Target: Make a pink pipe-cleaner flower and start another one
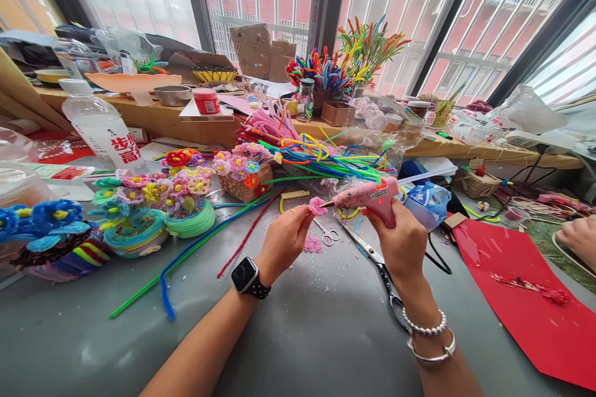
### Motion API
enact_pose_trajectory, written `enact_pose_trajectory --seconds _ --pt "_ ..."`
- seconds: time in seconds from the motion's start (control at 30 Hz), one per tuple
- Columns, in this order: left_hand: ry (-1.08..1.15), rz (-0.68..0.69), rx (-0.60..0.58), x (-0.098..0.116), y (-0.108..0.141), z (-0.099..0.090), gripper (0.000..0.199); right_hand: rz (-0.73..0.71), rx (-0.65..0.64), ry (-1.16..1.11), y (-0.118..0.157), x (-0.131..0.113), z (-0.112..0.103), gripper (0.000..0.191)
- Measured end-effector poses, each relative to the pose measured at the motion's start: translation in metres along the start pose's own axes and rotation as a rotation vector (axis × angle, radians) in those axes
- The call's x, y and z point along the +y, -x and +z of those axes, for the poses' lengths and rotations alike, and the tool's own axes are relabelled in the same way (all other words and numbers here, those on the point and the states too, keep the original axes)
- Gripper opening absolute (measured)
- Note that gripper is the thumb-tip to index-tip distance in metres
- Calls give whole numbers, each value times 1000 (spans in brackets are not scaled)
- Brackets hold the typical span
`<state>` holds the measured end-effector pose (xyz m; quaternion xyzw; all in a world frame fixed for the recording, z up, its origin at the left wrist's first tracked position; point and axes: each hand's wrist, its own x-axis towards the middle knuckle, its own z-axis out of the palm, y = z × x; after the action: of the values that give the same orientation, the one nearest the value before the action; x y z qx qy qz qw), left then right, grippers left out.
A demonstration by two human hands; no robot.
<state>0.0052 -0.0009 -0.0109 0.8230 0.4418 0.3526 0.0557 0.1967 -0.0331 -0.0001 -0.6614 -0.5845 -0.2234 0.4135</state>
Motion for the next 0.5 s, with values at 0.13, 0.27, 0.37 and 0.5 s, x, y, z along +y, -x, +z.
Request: enact_pose_trajectory --seconds 0.13,0.27,0.37,0.5 --pt "2 10 7 -1 0 1 21 -13 -4 10 0 1 1 50" --pt "-3 15 13 -1 0 1 21 -19 -13 21 1 1 1 50" --pt "-2 16 11 -1 0 1 21 -18 -16 23 1 0 0 51" --pt "-1 11 2 -1 0 1 21 -23 -2 32 1 -2 0 53"
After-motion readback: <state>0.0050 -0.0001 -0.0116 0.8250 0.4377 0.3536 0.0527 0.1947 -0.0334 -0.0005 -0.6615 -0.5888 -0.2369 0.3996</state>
